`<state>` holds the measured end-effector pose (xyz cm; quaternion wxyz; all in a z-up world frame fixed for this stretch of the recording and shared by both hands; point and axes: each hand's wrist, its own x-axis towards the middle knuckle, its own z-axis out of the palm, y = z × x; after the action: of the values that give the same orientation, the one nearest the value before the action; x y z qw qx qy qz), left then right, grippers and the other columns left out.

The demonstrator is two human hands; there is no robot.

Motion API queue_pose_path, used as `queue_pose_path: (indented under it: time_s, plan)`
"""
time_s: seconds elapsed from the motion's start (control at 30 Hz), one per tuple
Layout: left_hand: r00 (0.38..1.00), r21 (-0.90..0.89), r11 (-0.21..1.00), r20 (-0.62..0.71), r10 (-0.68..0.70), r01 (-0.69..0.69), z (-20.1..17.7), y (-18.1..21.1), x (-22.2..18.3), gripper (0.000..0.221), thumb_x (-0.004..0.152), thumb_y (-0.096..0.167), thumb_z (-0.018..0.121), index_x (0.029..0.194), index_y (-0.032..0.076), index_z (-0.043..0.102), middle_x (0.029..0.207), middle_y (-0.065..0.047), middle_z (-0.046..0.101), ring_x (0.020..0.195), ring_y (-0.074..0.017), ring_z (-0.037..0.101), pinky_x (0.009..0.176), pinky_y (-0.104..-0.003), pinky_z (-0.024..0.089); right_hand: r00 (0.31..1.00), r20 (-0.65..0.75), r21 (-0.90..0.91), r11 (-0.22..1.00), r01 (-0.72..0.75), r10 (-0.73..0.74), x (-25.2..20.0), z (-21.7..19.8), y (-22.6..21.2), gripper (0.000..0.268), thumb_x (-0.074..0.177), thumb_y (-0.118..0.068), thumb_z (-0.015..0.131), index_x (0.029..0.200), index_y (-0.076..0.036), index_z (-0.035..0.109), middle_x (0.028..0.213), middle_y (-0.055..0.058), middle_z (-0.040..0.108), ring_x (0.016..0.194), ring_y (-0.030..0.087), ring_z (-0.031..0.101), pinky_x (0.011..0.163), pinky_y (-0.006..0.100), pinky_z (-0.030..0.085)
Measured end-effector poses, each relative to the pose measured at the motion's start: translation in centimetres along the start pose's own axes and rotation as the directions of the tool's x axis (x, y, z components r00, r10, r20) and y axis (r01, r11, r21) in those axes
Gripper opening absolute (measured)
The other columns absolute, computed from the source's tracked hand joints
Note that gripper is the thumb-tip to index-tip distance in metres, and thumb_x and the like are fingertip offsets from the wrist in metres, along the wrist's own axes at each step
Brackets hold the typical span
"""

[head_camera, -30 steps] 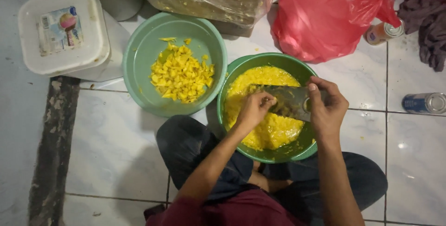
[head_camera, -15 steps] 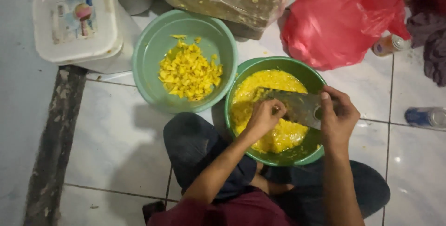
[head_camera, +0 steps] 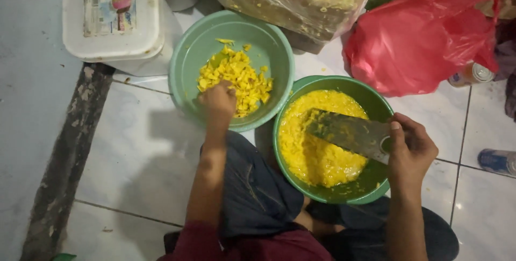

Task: Grating pieces of pineapple into a bowl using a hand grater

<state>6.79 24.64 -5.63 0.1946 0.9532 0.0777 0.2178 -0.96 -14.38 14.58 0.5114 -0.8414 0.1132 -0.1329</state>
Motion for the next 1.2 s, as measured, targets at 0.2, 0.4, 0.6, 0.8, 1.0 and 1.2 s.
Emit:
queue_pose_path:
  time_s: [0.2,0.4,0.6,0.8,1.0,1.2]
  plan:
    - [0.932,-0.065,0.948,0.214,-0.293,0.313,4.5,-3.1,2.2,0.01,0.08,0.011,0.063,0.08,0.011,0.072,0.08,-0.009,0.074,0.071,-0.0356,0.068,0.071,-0.047,0.055,0.999,0.009,0.008,0.999,0.032,-0.032,0.1,-0.1,1.0,0.023,0.107,0.002,0.059,0.128,0.011,0.062,0.123,0.02,0.067,0.112,0.024,0.063,0.104,0.032,0.05]
    - [0.963,0.062,0.997,0.262,-0.07,0.055,4.1,1.5,6.1,0.016,0.087,0.009,0.06,0.087,0.003,0.075,0.086,-0.019,0.074,0.083,-0.0415,0.067,0.082,-0.051,0.05,1.0,-0.003,-0.04,0.999,-0.009,0.009,-0.1,0.3,0.1,0.021,0.108,0.002,0.06,0.128,0.007,0.065,0.116,0.016,0.068,0.107,0.021,0.065,0.099,0.029,0.052]
    - [0.994,0.315,0.949,0.092,-0.05,0.018,13.1,-3.2,10.6,0.016,0.091,0.016,0.061,0.095,0.014,0.076,0.093,-0.009,0.074,0.09,-0.0306,0.066,0.086,-0.046,0.046,1.0,-0.007,-0.079,0.997,-0.001,0.001,-0.4,0.5,0.0,0.024,0.105,0.002,0.059,0.128,0.01,0.063,0.118,0.021,0.067,0.108,0.024,0.063,0.101,0.033,0.05]
    - [0.978,0.279,0.959,0.21,-0.013,-0.047,17.0,-3.5,10.6,0.02,0.086,0.012,0.067,0.105,0.012,0.075,0.103,-0.011,0.074,0.103,-0.0318,0.064,0.096,-0.046,0.042,0.995,-0.043,-0.163,0.982,-0.09,0.084,0.3,1.3,-1.4,0.023,0.103,0.003,0.06,0.125,0.009,0.065,0.113,0.017,0.069,0.098,0.021,0.063,0.09,0.028,0.049]
    - [0.967,0.223,0.975,0.243,-0.072,0.016,16.8,-3.7,10.9,0.014,0.089,0.013,0.066,0.099,0.01,0.075,0.097,-0.012,0.074,0.099,-0.0313,0.065,0.094,-0.047,0.041,0.994,-0.014,-0.102,0.988,-0.113,0.112,0.4,1.2,-1.1,0.024,0.104,0.003,0.06,0.127,0.01,0.062,0.118,0.02,0.068,0.106,0.023,0.064,0.096,0.03,0.05]
    - [0.734,-0.708,0.31,0.678,0.047,0.634,6.0,0.0,13.3,0.033,0.092,0.014,0.068,0.123,0.005,0.073,0.1,-0.003,0.072,0.088,-0.0127,0.065,0.078,-0.025,0.053,0.993,-0.033,-0.129,0.985,-0.113,0.11,0.1,0.8,-1.0,0.024,0.105,0.006,0.059,0.128,0.01,0.063,0.114,0.02,0.068,0.101,0.023,0.063,0.092,0.031,0.051]
